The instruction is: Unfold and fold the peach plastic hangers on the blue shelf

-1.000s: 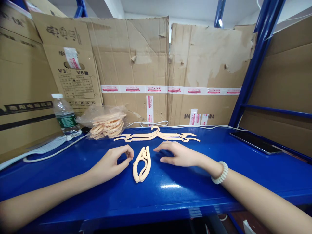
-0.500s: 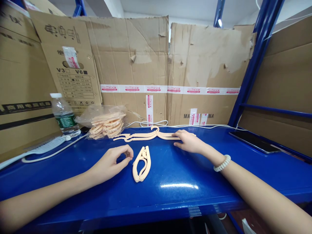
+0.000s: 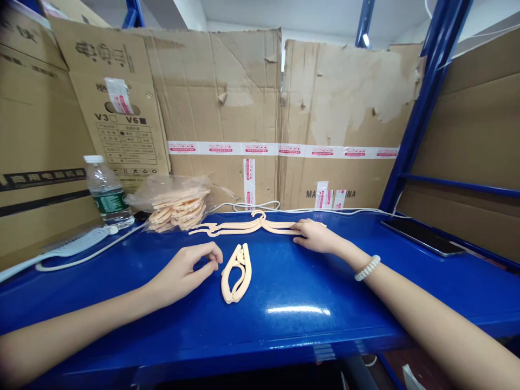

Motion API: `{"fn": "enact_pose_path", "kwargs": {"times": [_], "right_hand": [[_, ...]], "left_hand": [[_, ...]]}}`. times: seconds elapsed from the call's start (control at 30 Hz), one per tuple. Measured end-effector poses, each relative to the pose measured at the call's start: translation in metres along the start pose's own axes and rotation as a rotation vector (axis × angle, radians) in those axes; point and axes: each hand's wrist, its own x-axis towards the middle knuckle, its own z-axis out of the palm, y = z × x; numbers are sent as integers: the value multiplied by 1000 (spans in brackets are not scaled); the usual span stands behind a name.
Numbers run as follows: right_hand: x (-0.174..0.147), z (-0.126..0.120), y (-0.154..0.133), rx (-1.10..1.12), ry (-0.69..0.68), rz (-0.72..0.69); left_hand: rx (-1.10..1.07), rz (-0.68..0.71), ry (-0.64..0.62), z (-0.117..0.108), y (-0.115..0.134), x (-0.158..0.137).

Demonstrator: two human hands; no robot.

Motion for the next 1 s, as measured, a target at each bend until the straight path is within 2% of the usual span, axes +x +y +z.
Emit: {"fn": "enact_pose_path", "kwargs": {"times": [0.33,0.6,0.77,0.87,1.0], "right_hand": [[4,1,-9,164,99,-40],[3,-2,-12,397,136,44],[-2,-20,-13,630,77,80],[-6,-33,-12,706,83,84],[-12,-47,-12,766,130,108]], "left_hand": [[3,-12,-15,0,0,0],[-40,-17,3,-1,1,-1],[-114,-106,-10,-4,-1,-1],[-252,-158,18,-3,-4,4],[-503,-395,73,-1,-8,12]]}}
